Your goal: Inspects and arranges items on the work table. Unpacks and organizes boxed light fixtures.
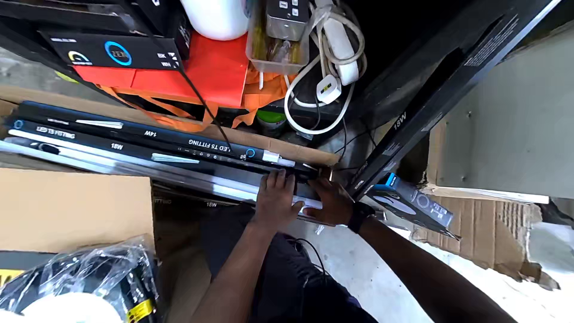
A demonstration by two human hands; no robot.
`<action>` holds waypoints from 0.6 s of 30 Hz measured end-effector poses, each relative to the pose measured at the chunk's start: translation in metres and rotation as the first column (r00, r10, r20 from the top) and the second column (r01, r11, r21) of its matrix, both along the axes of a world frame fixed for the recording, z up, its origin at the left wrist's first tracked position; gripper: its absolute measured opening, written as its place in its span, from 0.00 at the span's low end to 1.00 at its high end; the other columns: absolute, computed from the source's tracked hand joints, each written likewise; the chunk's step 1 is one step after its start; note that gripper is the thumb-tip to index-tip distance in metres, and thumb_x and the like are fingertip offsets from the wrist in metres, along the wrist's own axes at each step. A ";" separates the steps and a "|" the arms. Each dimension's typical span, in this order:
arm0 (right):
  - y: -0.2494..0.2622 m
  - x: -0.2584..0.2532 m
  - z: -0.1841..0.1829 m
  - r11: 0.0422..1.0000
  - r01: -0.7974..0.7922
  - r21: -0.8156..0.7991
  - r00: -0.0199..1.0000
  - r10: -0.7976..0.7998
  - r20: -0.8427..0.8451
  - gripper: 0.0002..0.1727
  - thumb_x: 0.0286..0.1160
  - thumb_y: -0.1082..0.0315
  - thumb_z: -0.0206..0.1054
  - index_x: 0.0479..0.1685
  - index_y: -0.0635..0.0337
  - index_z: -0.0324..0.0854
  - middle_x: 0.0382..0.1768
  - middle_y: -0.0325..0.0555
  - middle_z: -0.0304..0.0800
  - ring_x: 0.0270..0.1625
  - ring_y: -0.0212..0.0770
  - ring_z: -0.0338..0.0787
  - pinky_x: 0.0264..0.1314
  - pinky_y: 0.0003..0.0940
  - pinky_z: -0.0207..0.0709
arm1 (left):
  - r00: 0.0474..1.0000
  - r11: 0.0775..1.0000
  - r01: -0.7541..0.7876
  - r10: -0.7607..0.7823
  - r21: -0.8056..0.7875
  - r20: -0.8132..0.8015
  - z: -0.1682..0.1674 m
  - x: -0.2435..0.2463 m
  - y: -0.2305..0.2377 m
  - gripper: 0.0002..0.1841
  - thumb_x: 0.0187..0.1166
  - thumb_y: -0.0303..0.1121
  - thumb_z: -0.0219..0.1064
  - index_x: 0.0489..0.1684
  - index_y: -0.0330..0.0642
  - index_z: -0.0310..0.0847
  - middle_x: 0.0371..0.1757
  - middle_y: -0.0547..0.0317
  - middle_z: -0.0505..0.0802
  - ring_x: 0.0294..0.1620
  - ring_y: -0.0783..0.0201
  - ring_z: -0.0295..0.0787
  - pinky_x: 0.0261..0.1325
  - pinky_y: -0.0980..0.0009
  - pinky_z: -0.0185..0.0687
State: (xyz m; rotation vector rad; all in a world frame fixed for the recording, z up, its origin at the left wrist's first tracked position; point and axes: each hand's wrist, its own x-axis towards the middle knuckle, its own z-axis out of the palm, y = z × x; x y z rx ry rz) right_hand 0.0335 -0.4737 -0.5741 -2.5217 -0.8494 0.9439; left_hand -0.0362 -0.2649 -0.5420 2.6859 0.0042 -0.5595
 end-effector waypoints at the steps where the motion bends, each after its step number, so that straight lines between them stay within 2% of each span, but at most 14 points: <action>1: -0.001 -0.002 0.001 1.000 -0.005 0.014 1.000 0.005 -0.007 0.54 0.61 0.24 0.66 0.84 0.54 0.70 0.77 0.56 0.77 0.78 0.58 0.76 0.80 0.62 0.66 | 0.997 1.000 0.024 -0.024 0.004 -0.069 -0.010 0.008 -0.002 0.46 0.77 0.70 0.55 0.90 0.48 0.62 0.93 0.46 0.62 0.95 0.42 0.46 0.91 0.38 0.36; 2: -0.003 -0.001 0.002 0.999 -0.009 0.039 1.000 0.010 -0.020 0.49 0.68 0.28 0.62 0.84 0.55 0.71 0.76 0.56 0.78 0.77 0.57 0.77 0.79 0.61 0.67 | 0.989 0.999 0.037 -0.036 0.004 -0.146 -0.018 0.015 -0.002 0.47 0.78 0.73 0.49 0.92 0.50 0.60 0.94 0.48 0.59 0.96 0.42 0.41 0.92 0.37 0.30; 3: -0.004 0.004 0.004 0.997 0.002 0.076 0.998 0.002 -0.055 0.42 0.77 0.35 0.59 0.81 0.58 0.74 0.74 0.58 0.80 0.76 0.57 0.79 0.77 0.61 0.68 | 0.977 0.999 0.039 -0.039 -0.003 -0.208 -0.022 0.019 -0.003 0.47 0.77 0.75 0.46 0.91 0.52 0.62 0.93 0.49 0.61 0.96 0.42 0.41 0.92 0.36 0.27; 5: -0.004 0.028 0.009 0.991 0.090 0.095 0.978 -0.070 -0.195 0.28 0.90 0.53 0.52 0.79 0.61 0.76 0.71 0.60 0.83 0.75 0.56 0.82 0.80 0.58 0.69 | 0.958 0.999 0.038 -0.042 -0.017 -0.284 -0.026 0.021 -0.004 0.46 0.77 0.76 0.44 0.88 0.53 0.66 0.90 0.49 0.67 0.94 0.42 0.48 0.91 0.34 0.27; 6: -0.001 0.043 0.007 0.991 0.111 0.081 0.975 -0.092 -0.205 0.24 0.92 0.60 0.50 0.78 0.61 0.77 0.69 0.60 0.85 0.73 0.55 0.84 0.79 0.57 0.71 | 0.953 0.999 0.042 -0.045 -0.016 -0.300 -0.027 0.019 -0.004 0.47 0.77 0.77 0.43 0.89 0.52 0.65 0.90 0.49 0.67 0.94 0.42 0.50 0.91 0.34 0.28; 7: 0.003 0.056 0.000 0.994 0.076 0.076 0.989 -0.066 -0.134 0.21 0.89 0.67 0.52 0.75 0.61 0.79 0.66 0.60 0.86 0.69 0.56 0.86 0.74 0.58 0.75 | 0.953 0.999 0.044 -0.045 -0.012 -0.299 -0.028 0.018 -0.004 0.48 0.76 0.77 0.43 0.89 0.52 0.65 0.91 0.48 0.67 0.93 0.41 0.51 0.91 0.34 0.28; 9: 0.014 0.079 -0.018 0.986 -0.164 0.038 0.982 0.159 0.102 0.21 0.75 0.76 0.63 0.67 0.61 0.85 0.63 0.59 0.87 0.65 0.58 0.87 0.66 0.61 0.80 | 0.962 0.999 0.034 -0.034 -0.006 -0.272 -0.030 0.016 -0.004 0.48 0.75 0.78 0.44 0.89 0.52 0.65 0.90 0.48 0.67 0.93 0.42 0.51 0.91 0.34 0.28; 10: 0.022 0.087 -0.023 0.945 -0.327 -0.028 0.929 0.326 0.173 0.19 0.70 0.77 0.68 0.61 0.61 0.88 0.60 0.58 0.88 0.64 0.59 0.87 0.64 0.61 0.81 | 0.965 1.000 0.031 -0.031 -0.005 -0.262 -0.031 0.014 -0.005 0.49 0.74 0.78 0.44 0.89 0.53 0.64 0.90 0.49 0.67 0.93 0.42 0.51 0.91 0.35 0.27; 12: 0.040 0.099 -0.034 0.759 -0.617 -0.206 0.742 0.649 0.167 0.11 0.70 0.75 0.72 0.50 0.64 0.90 0.58 0.58 0.88 0.66 0.61 0.85 0.68 0.59 0.79 | 0.967 1.000 0.025 -0.025 -0.003 -0.253 -0.034 0.014 -0.005 0.50 0.73 0.79 0.44 0.90 0.54 0.63 0.91 0.49 0.65 0.94 0.43 0.49 0.91 0.35 0.25; 14: 0.055 0.104 -0.052 0.571 -0.762 -0.305 0.572 0.814 0.096 0.08 0.73 0.74 0.69 0.46 0.66 0.91 0.59 0.58 0.88 0.69 0.63 0.82 0.75 0.60 0.72 | 0.966 1.000 0.014 -0.016 -0.011 -0.258 -0.034 0.013 -0.005 0.50 0.72 0.79 0.44 0.91 0.54 0.61 0.92 0.49 0.64 0.95 0.43 0.46 0.91 0.35 0.24; 15: 0.058 0.105 -0.063 0.567 -0.771 -0.291 0.572 0.817 0.076 0.10 0.75 0.75 0.67 0.48 0.69 0.90 0.62 0.60 0.87 0.71 0.63 0.81 0.78 0.60 0.68 | 0.965 1.000 0.005 -0.010 -0.021 -0.261 -0.035 0.012 -0.004 0.50 0.72 0.79 0.45 0.91 0.55 0.61 0.92 0.50 0.63 0.95 0.43 0.45 0.91 0.35 0.23; 17: 0.066 0.107 -0.071 0.651 -0.702 -0.288 0.690 0.722 -0.051 0.19 0.78 0.73 0.63 0.66 0.68 0.83 0.71 0.61 0.81 0.78 0.63 0.75 0.84 0.58 0.63 | 0.969 0.998 -0.017 0.002 -0.058 -0.248 -0.039 0.011 -0.004 0.49 0.73 0.78 0.47 0.90 0.55 0.62 0.93 0.50 0.63 0.95 0.42 0.45 0.91 0.34 0.23; 18: 0.070 0.104 -0.063 0.691 -0.650 -0.316 0.748 0.654 -0.109 0.22 0.80 0.73 0.61 0.72 0.67 0.79 0.74 0.62 0.79 0.81 0.63 0.73 0.84 0.59 0.62 | 0.976 0.996 -0.032 0.012 -0.088 -0.219 -0.041 0.009 -0.006 0.48 0.73 0.77 0.49 0.89 0.55 0.64 0.92 0.50 0.64 0.94 0.42 0.46 0.91 0.34 0.24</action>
